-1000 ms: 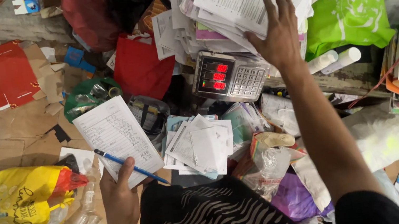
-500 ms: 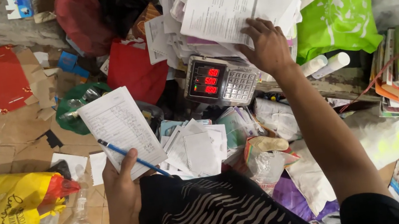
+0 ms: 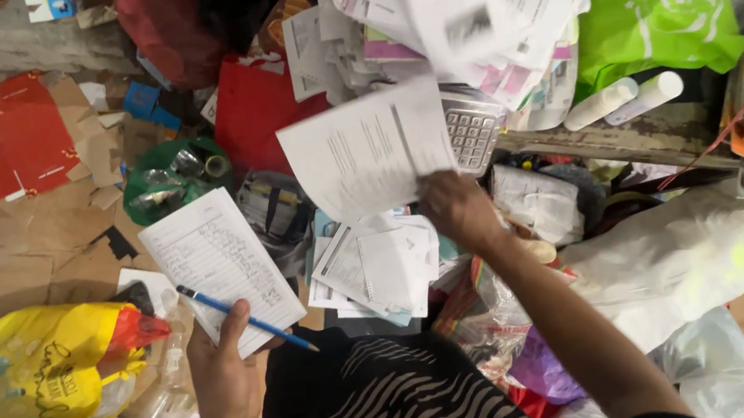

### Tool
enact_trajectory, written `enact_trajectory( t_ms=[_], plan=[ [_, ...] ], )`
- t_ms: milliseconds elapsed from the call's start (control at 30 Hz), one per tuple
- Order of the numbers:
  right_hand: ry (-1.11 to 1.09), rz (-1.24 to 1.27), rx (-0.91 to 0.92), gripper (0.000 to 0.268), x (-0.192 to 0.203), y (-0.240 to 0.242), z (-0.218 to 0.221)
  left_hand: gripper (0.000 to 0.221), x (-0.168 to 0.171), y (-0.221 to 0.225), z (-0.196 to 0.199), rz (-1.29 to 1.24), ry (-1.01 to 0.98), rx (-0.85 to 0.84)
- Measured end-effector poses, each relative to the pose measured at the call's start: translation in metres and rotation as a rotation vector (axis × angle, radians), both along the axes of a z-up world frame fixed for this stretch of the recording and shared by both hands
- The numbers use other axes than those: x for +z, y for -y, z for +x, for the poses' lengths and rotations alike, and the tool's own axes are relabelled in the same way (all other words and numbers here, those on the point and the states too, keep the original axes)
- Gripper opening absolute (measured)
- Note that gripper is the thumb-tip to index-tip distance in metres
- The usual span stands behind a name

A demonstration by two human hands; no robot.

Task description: Weighing stacks of paper and plastic bags on a digital scale and recording the weights in a notepad.

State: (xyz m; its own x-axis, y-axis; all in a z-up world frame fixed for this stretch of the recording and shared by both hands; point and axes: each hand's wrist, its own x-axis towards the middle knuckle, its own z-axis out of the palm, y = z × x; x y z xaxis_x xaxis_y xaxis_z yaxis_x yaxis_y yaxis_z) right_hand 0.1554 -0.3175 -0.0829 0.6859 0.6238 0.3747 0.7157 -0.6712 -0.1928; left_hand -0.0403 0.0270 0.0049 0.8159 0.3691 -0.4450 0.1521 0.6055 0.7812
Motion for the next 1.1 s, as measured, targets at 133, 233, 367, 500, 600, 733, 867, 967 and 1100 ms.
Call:
enact_trajectory(
  t_ms=[133,233,367,500,600,733,867,967,1100],
  plan=[
    [-0.181,-0.121,-0.108,0.014,-0.056,-0.006,-0.049,0.038,-0.006,-0.011,-0.021,0.066,-0.12,-0.009],
    [-0.354,-0.038,-0.143,0.012,-0.124,0.001,-0.081,0.038,-0.002,-0.02,-0.028,0.097,-0.183,-0.008],
    [-0.651,0.072,-0.34,0.035,-0.258,0.02,-0.122,0.04,-0.03,-0.032,-0.052,0.096,-0.258,0.046],
    [-0.824,-0.478,-0.3,0.039,-0.324,0.019,-0.177,0.039,-0.028,-0.028,-0.068,0.135,-0.488,0.106],
    [-1.109,-0.483,-0.502,0.051,-0.325,0.011,-0.191,0.038,-0.032,-0.028,-0.083,0.186,-0.618,0.143],
    [-1.25,-0.207,-0.914,0.051,-0.361,0.029,-0.177,0.037,-0.053,-0.033,-0.084,0.257,-0.583,0.064],
    [-1.065,-0.146,-0.904,0.046,-0.382,0.078,-0.158,0.036,-0.042,-0.022,-0.066,0.233,-0.534,-0.009],
    [-0.888,0.077,-0.9,0.04,-0.381,0.108,-0.136,0.037,-0.035,-0.015,-0.05,0.181,-0.478,-0.014],
    [-0.634,0.645,-1.042,0.025,-0.305,0.118,-0.092,0.039,-0.024,-0.01,-0.039,0.155,-0.405,-0.05]
  ],
)
